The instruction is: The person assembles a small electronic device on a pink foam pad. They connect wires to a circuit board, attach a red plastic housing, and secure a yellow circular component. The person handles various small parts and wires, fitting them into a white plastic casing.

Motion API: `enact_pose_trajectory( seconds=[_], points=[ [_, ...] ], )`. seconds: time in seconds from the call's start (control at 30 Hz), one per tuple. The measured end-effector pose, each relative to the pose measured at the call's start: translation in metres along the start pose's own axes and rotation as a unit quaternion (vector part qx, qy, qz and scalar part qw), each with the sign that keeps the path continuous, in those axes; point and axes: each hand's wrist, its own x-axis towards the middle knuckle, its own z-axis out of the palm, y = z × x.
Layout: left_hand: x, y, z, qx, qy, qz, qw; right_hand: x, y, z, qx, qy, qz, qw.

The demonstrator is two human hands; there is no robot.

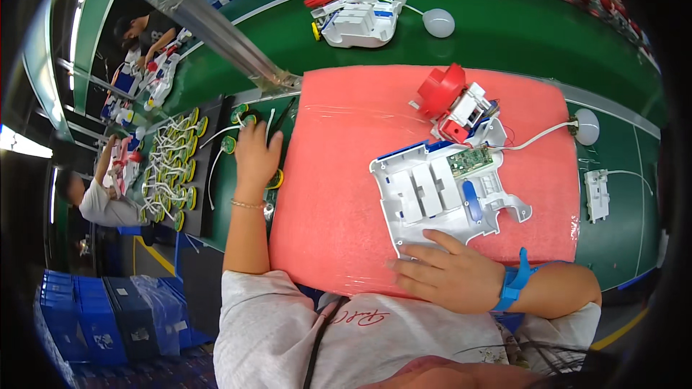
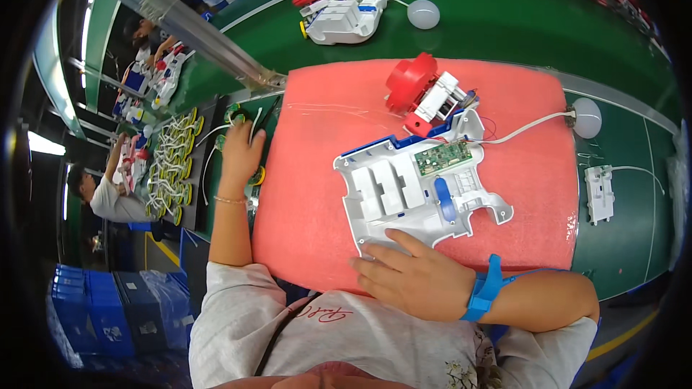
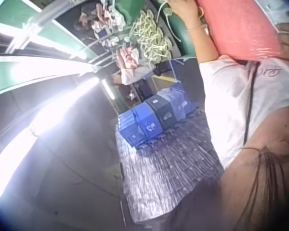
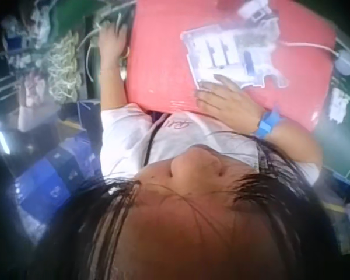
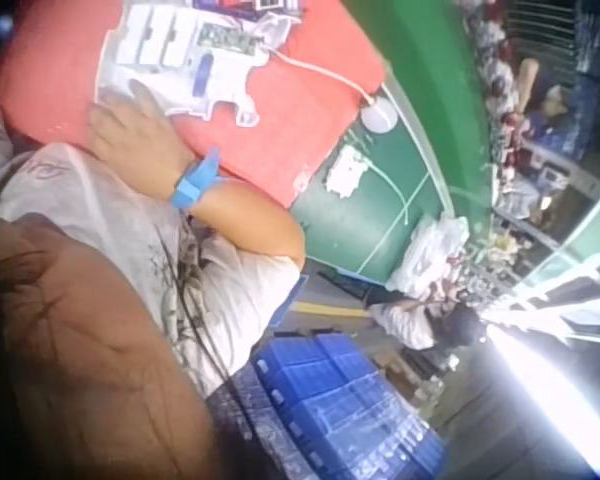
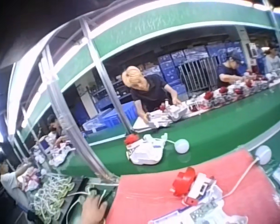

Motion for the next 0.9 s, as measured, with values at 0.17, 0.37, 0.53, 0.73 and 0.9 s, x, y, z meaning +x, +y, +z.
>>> enact_pose_trajectory(
  seconds=[0.17,0.37,0.53,0.73,0.9],
  points=[
    [-0.005,-0.002,0.01,-0.094,0.0,-0.021,0.995,-0.001,-0.003,-0.005,0.006,0.005,0.016,1.0],
    [0.007,0.017,-0.013,-0.145,0.112,0.003,0.983,-0.003,0.0,-0.015,0.019,0.045,0.023,0.999],
    [0.011,0.044,-0.044,-0.298,0.061,-0.056,0.951,-0.002,0.004,-0.014,0.044,0.05,0.023,0.997],
    [0.015,0.063,-0.056,-0.488,-0.026,-0.11,0.865,-0.004,0.004,-0.011,0.03,0.089,-0.007,0.996],
    [0.001,0.112,-0.095,-0.524,-0.153,-0.026,0.837,-0.017,0.027,-0.035,0.017,0.192,0.055,0.98]
  ],
)
